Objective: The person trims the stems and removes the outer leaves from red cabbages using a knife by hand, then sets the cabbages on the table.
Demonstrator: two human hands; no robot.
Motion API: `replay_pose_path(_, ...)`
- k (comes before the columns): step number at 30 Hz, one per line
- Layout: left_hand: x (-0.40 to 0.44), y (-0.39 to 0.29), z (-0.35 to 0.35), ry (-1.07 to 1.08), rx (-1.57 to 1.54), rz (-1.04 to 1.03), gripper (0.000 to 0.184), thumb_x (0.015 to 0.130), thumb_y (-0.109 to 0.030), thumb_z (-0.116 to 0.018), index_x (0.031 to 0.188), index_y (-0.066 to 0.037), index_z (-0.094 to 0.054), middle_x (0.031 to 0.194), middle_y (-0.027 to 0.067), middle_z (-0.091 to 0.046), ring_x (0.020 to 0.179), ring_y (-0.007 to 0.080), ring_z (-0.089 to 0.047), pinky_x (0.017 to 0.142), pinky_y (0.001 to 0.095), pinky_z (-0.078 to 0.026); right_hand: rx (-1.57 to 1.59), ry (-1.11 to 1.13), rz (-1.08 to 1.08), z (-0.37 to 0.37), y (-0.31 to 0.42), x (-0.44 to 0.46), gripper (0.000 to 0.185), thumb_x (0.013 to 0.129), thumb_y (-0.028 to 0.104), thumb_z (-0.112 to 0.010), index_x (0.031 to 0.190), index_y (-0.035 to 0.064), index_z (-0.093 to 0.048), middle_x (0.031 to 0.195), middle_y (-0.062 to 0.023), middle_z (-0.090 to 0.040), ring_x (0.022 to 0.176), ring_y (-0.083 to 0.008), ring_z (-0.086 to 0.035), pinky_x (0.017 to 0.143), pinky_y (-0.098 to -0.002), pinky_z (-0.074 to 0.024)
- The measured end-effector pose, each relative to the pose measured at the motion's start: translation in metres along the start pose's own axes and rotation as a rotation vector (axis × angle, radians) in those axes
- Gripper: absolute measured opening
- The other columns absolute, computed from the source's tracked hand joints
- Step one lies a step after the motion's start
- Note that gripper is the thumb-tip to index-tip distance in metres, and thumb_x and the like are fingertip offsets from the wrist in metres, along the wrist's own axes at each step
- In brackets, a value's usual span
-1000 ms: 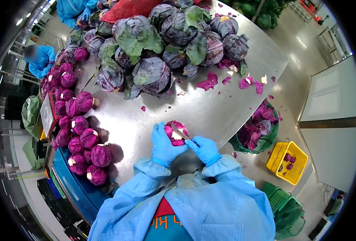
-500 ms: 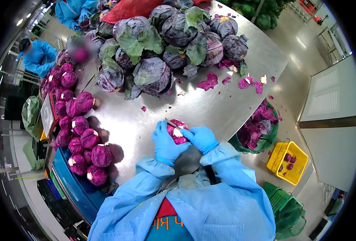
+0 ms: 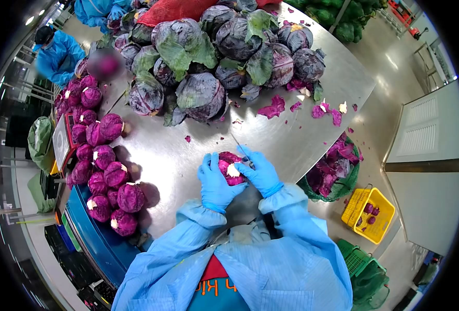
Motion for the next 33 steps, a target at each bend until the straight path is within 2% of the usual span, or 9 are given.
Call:
replay_pose_path(1,0.001,0.000,-0.001,0.011,-0.011,0.008,0.112,0.053,-0.045,-0.087,0.139,-0.002,-0.031,0.140,0.0247,-0.033,0.125,0.0446,-0.034,0.106,0.0530,-0.030,-0.082,0.198,-0.048,0.008,-0.002,0.007,0.057,0.085,0.046,-0.067,0.127,0.0089,-0.059,0.107,-0.0181,-0.062,0.096,-0.0252,-0.061,0.084,-0.0358,-0.0481)
replay_pose_path(7,0.003,-0.010,-0.007,-0.009,0.040,0.018,0.109,0.054,-0.048,-0.086,0.139,-0.004,-0.034,0.141,0.0239,-0.035,0.127,0.0460,-0.033,0.108,0.0544,-0.028,-0.490,0.486,-0.013,0.021,0.029,0.040,0.039,0.078,0.031,-0.068,0.108,0.0068,-0.066,0.092,-0.0186,-0.066,0.085,-0.0348,-0.063,0.077,-0.0416,-0.0500)
replay_pose_path(13,0.003,-0.005,-0.005,-0.069,0.041,-0.125,0.103,0.055,-0.046,-0.087,0.136,-0.003,-0.039,0.138,0.0243,-0.038,0.125,0.0423,-0.037,0.106,0.0519,-0.032,-0.373,0.228,0.040,0.022,-0.008,0.036,0.028,0.069,0.020,-0.069,0.091,0.0029,-0.068,0.080,-0.0160,-0.067,0.076,-0.0319,-0.064,0.068,-0.0402,-0.0507)
replay_pose_path(16,-0.003,0.028,0.005,-0.066,-0.179,-0.256,0.104,0.053,-0.042,-0.090,0.135,-0.004,-0.038,0.136,0.0229,-0.038,0.125,0.0396,-0.039,0.107,0.0479,-0.033,0.108,0.088,-0.541,0.040,-0.038,0.030,0.026,0.070,0.014,-0.068,0.092,0.0004,-0.068,0.076,-0.0107,-0.067,0.072,-0.0236,-0.064,0.066,-0.0353,-0.0512)
replay_pose_path(20,-0.004,0.082,0.005,0.000,-0.784,0.012,0.110,0.051,-0.040,-0.093,0.136,-0.003,-0.033,0.133,0.0162,-0.037,0.125,0.0295,-0.041,0.106,0.0388,-0.038,-0.146,-0.283,-0.340,0.111,-0.121,0.016,0.031,0.073,0.013,-0.069,0.101,-0.0011,-0.067,0.079,-0.0077,-0.066,0.069,-0.0181,-0.061,0.066,-0.0323,-0.0520)
replay_pose_path(24,0.007,0.089,0.007,0.065,-0.600,-0.082,0.113,0.052,-0.038,-0.093,0.139,-0.002,-0.030,0.133,0.0144,-0.037,0.126,0.0272,-0.041,0.107,0.0366,-0.037,-0.933,-0.521,-0.150,0.190,-0.092,-0.019,0.049,0.082,0.011,-0.066,0.130,0.0089,-0.055,0.096,-0.0087,-0.059,0.079,-0.0189,-0.060,0.071,-0.0323,-0.0510)
replay_pose_path(27,0.011,0.065,0.014,0.083,-0.449,-0.240,0.109,0.052,-0.040,-0.091,0.138,-0.002,-0.036,0.137,0.0199,-0.037,0.127,0.0348,-0.040,0.109,0.0419,-0.034,-0.834,-0.602,-0.111,0.176,-0.056,-0.016,0.056,0.082,0.006,-0.064,0.136,0.0128,-0.049,0.098,-0.0078,-0.055,0.082,-0.0193,-0.058,0.073,-0.0316,-0.0499)
replay_pose_path(29,0.015,0.055,0.018,0.126,-0.333,-0.300,0.107,0.051,-0.042,-0.089,0.137,-0.004,-0.039,0.140,0.0234,-0.036,0.128,0.0398,-0.037,0.109,0.0461,-0.032,-0.325,-0.348,0.046,0.135,-0.038,-0.008,0.050,0.082,0.003,-0.064,0.130,0.0127,-0.056,0.108,-0.0061,-0.059,0.091,-0.0173,-0.057,0.081,-0.0291,-0.0488)
replay_pose_path(33,0.021,0.043,0.022,0.173,-0.218,-0.381,0.105,0.054,-0.043,-0.089,0.138,-0.002,-0.040,0.140,0.0233,-0.038,0.130,0.0402,-0.038,0.111,0.0451,-0.030,0.006,0.229,-0.051,0.033,0.024,0.009,0.063,0.076,0.027,-0.078,0.133,0.0139,-0.054,0.114,-0.0106,-0.055,0.108,-0.0238,-0.055,0.093,-0.0342,-0.0462)
Point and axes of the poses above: each hand's wrist, its own x-axis towards the middle knuckle, its own z-axis out of the back of the hand, y = z × x, the point moved 1 cm from there along x, towards the middle knuckle
